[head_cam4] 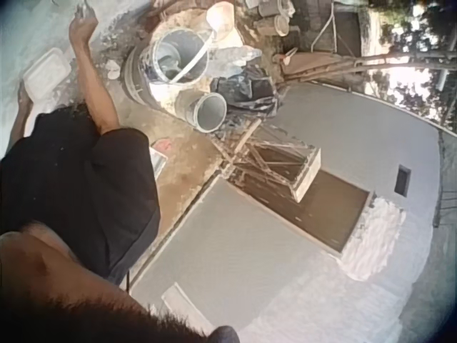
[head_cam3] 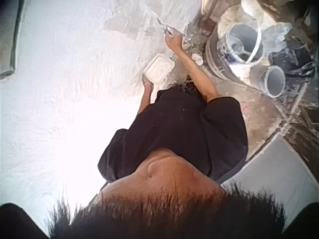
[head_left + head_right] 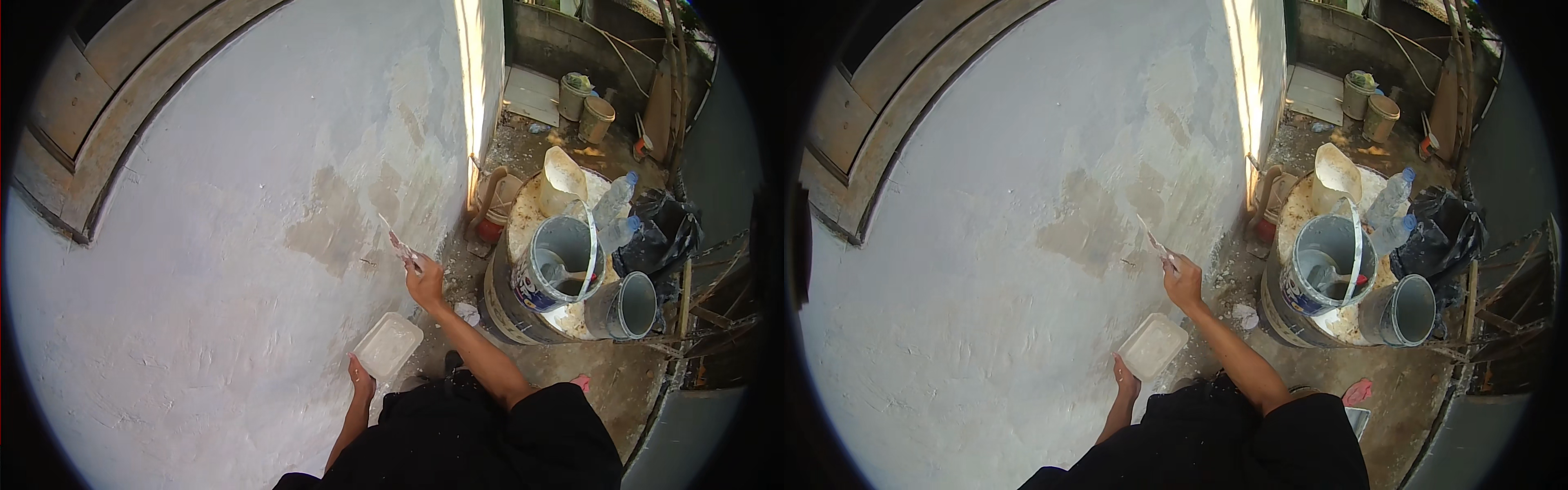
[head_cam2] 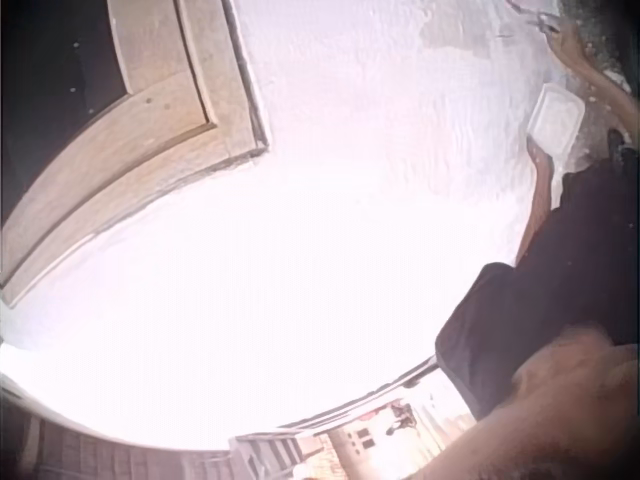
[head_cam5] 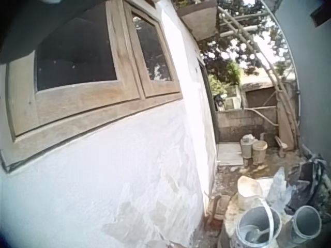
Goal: The person applies wall putty from a plastic container onto an exterior wall, then smooths it with a putty knife.
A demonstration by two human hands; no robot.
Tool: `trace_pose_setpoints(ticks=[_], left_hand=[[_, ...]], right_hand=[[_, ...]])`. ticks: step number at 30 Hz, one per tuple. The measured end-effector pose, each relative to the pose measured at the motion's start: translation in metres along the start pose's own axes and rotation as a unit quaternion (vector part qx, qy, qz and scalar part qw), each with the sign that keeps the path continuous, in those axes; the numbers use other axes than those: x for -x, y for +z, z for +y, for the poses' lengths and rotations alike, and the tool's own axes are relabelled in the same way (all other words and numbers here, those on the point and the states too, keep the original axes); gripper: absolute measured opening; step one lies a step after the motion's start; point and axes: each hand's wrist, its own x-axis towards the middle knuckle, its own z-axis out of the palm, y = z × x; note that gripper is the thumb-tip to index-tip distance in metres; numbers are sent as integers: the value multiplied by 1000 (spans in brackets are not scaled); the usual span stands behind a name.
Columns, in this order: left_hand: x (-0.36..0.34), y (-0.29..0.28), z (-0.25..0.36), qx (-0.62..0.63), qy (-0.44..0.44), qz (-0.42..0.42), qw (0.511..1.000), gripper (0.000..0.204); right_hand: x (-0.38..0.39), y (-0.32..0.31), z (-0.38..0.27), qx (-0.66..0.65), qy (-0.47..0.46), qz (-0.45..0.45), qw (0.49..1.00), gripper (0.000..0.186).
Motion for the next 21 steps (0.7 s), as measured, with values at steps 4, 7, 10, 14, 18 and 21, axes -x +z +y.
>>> trace_pose_setpoints(ticks=[4, 7, 10, 14, 18, 21], left_hand=[[10, -1, 2, 15, 6, 20, 1000, 61], [15, -8, 3, -12, 35, 1, 999, 61], [19, -9, 7, 10, 14, 21, 1000, 62], [14, -6, 9, -11, 20, 9, 1000, 63], [8, 2, 14, -20, 20, -9, 1000, 62], [5, 6, 14, -10, 26, -5, 1000, 62]], right_hand=[[1, 26, 18, 91, -279, -23, 956, 39], [4, 35, 24, 69, -238, -61, 967, 41], [0, 33, 22, 32, -195, -90, 976, 40], [-2, 33, 26, 3, -221, -78, 972, 38], [0, 30, 27, 3, -185, -95, 978, 36], [4, 27, 22, 23, -192, -84, 977, 35]])
